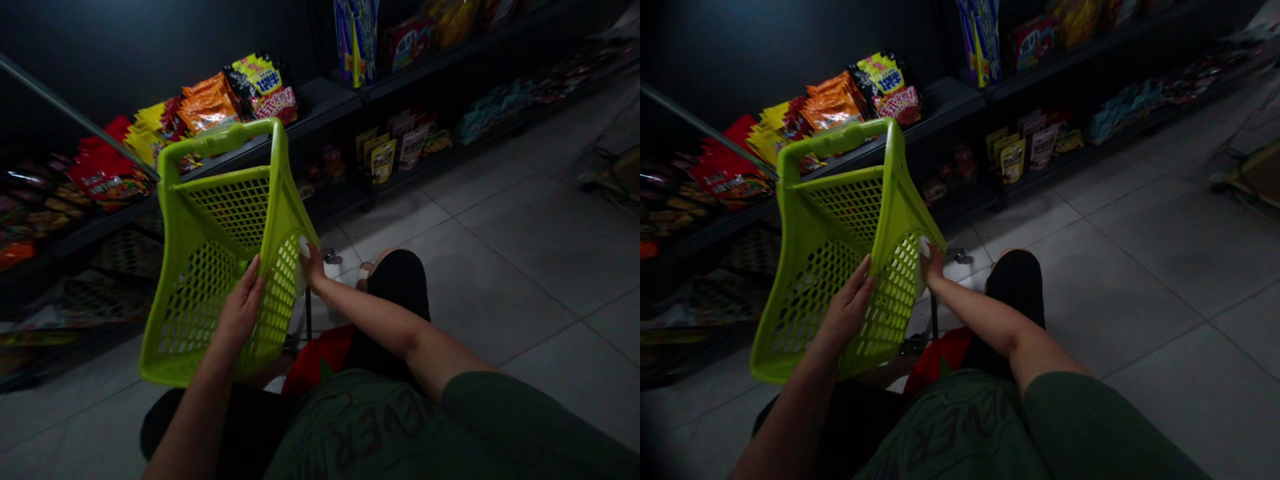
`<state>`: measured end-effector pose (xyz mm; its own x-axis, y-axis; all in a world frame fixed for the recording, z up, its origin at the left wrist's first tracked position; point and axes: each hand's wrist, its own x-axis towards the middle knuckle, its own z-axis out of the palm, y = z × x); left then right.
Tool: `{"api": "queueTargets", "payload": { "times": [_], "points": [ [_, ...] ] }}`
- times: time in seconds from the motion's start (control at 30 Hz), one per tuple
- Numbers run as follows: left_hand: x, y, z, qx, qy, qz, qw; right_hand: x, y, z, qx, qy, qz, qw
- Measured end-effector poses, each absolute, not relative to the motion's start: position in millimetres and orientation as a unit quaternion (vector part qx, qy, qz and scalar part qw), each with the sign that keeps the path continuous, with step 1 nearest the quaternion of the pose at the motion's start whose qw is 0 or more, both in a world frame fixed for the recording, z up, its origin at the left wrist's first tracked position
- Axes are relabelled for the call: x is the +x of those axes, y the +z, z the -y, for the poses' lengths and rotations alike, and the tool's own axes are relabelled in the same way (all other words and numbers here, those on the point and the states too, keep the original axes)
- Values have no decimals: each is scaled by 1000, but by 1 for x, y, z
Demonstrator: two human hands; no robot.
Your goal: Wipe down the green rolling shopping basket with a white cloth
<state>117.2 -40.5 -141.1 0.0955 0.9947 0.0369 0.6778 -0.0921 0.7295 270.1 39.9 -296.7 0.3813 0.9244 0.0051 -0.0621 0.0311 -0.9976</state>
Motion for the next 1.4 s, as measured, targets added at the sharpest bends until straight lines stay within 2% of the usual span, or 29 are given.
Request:
{"api": "queueTargets", "payload": {
  "times": [0.13,0.27,0.53,0.63,0.77,0.83,1.0,1.1,1.23,1.3,1.4],
  "points": [
    [118,-141,40,690,274,-610,278,231,-275,4,-511,395,419,638],
    [118,-141,40,691,275,-611,272,242,-252,-34,-459,321,483,673],
    [120,-141,37,680,277,-615,287,297,-318,-88,-564,328,408,639],
    [121,-142,36,677,284,-610,298,292,-288,-107,-562,306,396,659],
    [123,-141,36,678,282,-611,296,276,-229,-132,-456,237,494,701],
    [123,-141,36,678,279,-614,293,274,-228,-128,-437,224,532,689],
    [121,-141,37,683,276,-610,293,302,-265,-112,-498,232,505,665],
    [120,-141,36,682,272,-611,295,311,-241,-133,-504,211,484,684],
    [119,-140,37,681,270,-612,299,300,-197,-162,-438,174,541,696],
    [119,-140,37,682,267,-612,298,297,-208,-160,-429,180,559,686],
    [120,-139,36,683,260,-615,295,304,-254,-140,-465,216,533,673]
  ]
}}
